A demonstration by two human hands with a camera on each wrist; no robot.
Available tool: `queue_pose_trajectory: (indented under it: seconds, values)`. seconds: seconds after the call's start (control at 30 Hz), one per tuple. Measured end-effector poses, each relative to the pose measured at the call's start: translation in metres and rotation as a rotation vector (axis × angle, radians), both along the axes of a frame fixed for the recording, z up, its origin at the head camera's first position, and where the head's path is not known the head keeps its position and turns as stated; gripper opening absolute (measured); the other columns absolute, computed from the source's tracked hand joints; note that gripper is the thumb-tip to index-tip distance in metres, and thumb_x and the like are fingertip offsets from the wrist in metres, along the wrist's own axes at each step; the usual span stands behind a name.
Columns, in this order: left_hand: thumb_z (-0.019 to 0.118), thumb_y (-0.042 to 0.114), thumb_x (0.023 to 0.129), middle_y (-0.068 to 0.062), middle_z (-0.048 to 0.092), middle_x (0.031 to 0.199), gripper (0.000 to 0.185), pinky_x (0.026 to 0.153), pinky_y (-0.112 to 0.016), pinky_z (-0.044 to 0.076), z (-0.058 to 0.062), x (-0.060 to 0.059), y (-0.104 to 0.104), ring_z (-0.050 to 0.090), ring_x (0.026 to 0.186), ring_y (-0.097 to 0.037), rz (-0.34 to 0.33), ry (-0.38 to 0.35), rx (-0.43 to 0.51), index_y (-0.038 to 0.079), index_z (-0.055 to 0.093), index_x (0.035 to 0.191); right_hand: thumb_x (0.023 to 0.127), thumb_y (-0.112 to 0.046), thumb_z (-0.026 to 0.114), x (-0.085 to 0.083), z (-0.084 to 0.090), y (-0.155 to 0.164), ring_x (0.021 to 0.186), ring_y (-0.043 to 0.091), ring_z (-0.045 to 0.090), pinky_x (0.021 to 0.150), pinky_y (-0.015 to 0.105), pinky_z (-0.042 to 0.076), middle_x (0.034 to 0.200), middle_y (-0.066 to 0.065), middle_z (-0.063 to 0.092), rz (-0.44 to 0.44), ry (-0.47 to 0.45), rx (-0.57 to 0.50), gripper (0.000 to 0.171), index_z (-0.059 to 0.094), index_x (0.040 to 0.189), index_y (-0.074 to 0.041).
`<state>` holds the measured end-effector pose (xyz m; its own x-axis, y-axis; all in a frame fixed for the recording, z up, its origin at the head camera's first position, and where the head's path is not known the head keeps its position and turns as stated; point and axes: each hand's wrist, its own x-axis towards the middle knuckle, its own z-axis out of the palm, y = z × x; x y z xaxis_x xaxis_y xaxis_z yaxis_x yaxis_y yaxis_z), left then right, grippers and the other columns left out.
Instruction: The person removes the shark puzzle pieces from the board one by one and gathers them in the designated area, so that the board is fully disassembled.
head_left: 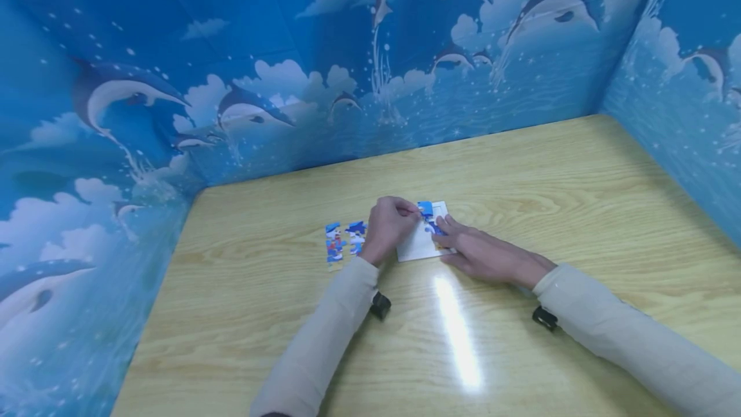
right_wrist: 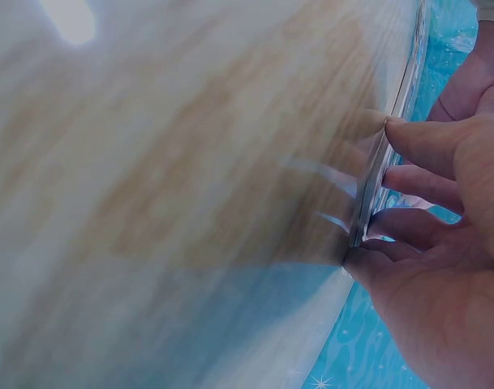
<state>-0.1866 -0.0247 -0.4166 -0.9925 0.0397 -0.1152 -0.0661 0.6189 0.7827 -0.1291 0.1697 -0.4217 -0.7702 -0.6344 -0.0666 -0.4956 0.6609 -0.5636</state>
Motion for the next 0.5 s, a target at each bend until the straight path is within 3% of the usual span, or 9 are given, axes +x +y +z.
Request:
queue_pose_trajectory:
  seconds: [0.33, 0.5]
  values:
    - [0.079, 0.014, 0.088, 0.002, 0.070, 0.084, 0.005, 0.072, -0.029, 0.055, 0.004, 0.001, -0.018, 0.066, 0.079, -0.014, 0.047, -0.033, 0.033, 0.012, 0.077, 0.092, 0.103, -0.013, 0.059, 0.001, 0.001, 0.000, 0.148, 0.047, 0.017, 0.117, 0.057, 0.021, 0.157, 0.032, 0.022, -0.003, -0.003, 0.006, 0.048, 0.046, 0.142, 0.010]
    - [0.078, 0.014, 0.089, 0.001, 0.070, 0.085, 0.006, 0.071, -0.029, 0.055, 0.004, 0.002, -0.031, 0.066, 0.078, -0.015, 0.063, -0.013, 0.044, 0.011, 0.077, 0.093, 0.102, -0.013, 0.060, 0.001, 0.001, 0.000, 0.148, 0.047, 0.017, 0.117, 0.057, 0.021, 0.157, 0.033, 0.023, -0.003, 0.001, 0.000, 0.048, 0.046, 0.142, 0.011]
